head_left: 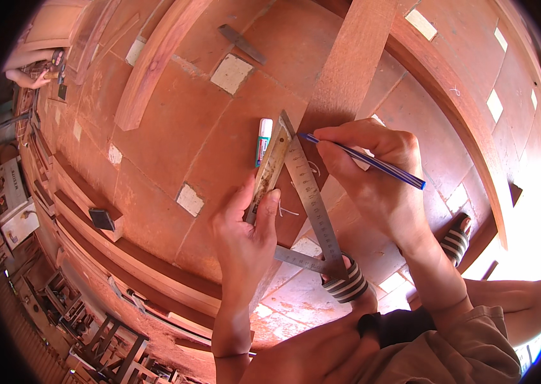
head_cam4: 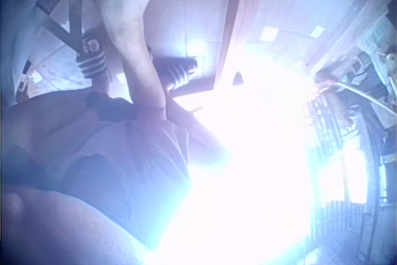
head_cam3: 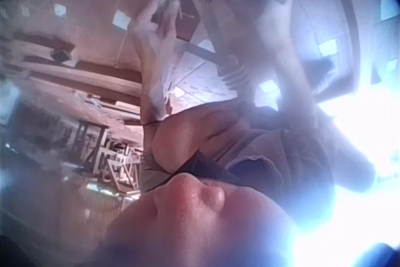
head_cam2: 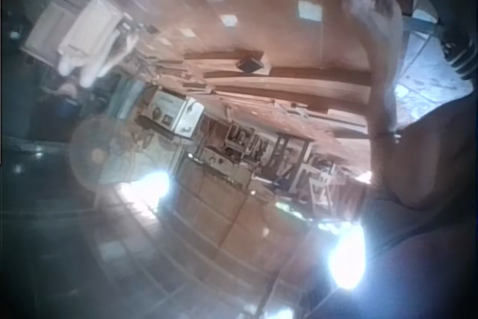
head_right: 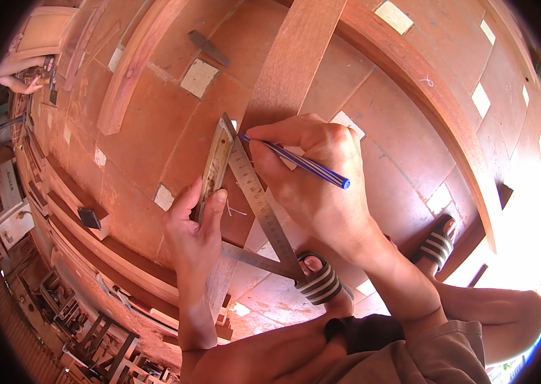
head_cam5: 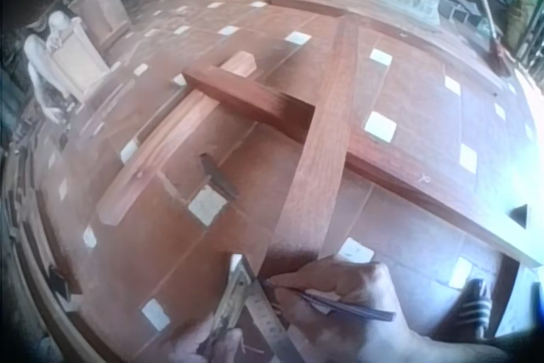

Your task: The person sits on the floor and uses a try square and a pen to measure and mark lines on several wooden planks. They repeatedly position the square, draw lines, and write labels on the wood pieces.

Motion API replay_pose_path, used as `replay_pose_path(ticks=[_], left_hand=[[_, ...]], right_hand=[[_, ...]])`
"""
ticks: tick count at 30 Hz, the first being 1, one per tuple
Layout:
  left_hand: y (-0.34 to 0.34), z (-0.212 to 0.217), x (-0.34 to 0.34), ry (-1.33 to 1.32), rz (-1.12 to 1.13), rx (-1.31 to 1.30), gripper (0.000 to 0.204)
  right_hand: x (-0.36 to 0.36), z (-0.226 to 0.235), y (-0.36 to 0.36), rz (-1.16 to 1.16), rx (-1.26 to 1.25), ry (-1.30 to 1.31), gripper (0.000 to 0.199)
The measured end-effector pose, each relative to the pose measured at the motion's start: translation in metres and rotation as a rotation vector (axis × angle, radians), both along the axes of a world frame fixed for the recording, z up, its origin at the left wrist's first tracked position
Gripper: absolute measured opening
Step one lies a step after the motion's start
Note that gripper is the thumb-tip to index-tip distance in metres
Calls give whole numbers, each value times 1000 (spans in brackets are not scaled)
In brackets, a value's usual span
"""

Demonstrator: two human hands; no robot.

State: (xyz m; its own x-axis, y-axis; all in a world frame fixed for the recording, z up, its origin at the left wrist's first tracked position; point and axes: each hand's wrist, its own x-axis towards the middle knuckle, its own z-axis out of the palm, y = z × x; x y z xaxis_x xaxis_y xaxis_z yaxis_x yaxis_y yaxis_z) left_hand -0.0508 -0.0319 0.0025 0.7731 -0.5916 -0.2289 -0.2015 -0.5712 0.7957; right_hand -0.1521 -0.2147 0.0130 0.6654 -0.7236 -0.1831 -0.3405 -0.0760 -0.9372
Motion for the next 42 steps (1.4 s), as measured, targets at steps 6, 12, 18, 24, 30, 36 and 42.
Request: replay_pose_path(ticks=[6,12,18,24,30,36,42], left_hand=[[-2,9,1,63,-8,48,36],[0,2,1,24,3,5,34],[-2,2,2,-18,-13,5,34],[-1,1,-2,26,32,-20,34],[-1,1,0,11,5,-25,36],[0,4,3,32,-15,15,35],[0,2,3,23,-24,15,33]], right_hand=[[0,0,0,11,0,15,17],[0,0,-1,32,-23,25,16],[2,-10,1,-37,-41,-73,18],[1,-5,0,-13,-44,-22,18],[1,-3,1,24,-112,1,18],[-2,11,-1,122,-82,69,18],[-15,15,-6,226,-72,114,19]])
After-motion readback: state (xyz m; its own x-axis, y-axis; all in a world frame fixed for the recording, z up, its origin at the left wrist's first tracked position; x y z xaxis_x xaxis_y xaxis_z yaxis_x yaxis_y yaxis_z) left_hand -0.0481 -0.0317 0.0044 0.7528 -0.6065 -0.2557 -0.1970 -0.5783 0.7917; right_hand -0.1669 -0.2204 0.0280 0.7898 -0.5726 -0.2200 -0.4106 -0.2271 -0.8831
